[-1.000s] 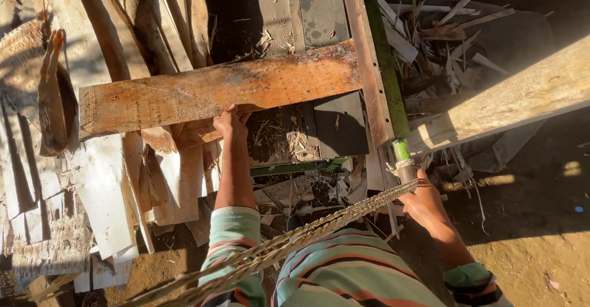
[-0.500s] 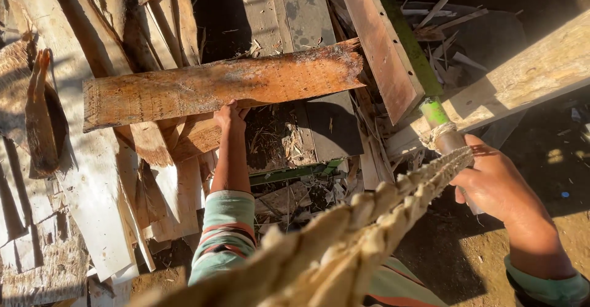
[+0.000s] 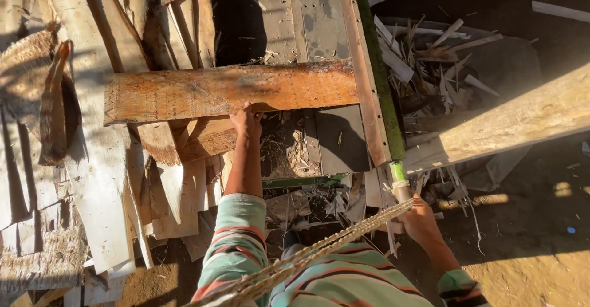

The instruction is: Trimming and sorting thin wood veneer sheets using a mechanical cutting machine in a workshop.

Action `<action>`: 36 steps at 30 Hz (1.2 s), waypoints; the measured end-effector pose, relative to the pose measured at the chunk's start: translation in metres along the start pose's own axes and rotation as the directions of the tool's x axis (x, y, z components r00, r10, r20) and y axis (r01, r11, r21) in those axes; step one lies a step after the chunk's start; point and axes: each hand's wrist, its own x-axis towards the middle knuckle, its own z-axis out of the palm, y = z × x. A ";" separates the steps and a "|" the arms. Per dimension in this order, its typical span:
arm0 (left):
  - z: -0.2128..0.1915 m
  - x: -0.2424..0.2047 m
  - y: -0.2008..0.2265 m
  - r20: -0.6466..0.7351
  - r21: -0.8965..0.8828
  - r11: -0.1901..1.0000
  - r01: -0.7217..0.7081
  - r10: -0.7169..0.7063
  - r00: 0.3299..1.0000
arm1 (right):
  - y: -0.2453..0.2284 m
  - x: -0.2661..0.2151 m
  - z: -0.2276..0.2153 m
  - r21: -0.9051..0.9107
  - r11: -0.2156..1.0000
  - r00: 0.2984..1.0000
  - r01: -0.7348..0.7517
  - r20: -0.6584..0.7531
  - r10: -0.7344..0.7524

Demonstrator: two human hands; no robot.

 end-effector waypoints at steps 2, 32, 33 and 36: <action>-0.014 0.059 -0.017 0.116 0.269 0.934 -0.235 0.210 0.971 | -0.049 -0.010 -0.004 -0.046 0.998 0.999 -0.046 -0.004 0.045; -0.133 -0.339 -0.074 0.263 0.503 0.855 0.127 -0.292 0.920 | -0.116 -0.058 -0.028 0.166 0.970 0.970 0.178 0.135 -0.201; -0.124 -0.343 -0.065 0.265 0.500 0.857 0.124 -0.288 0.920 | -0.117 -0.058 -0.029 0.166 0.969 0.969 0.182 0.135 -0.205; -0.104 -0.353 -0.044 0.286 0.533 0.840 0.103 -0.293 0.912 | -0.115 -0.056 -0.031 0.172 0.965 0.964 0.197 0.145 -0.223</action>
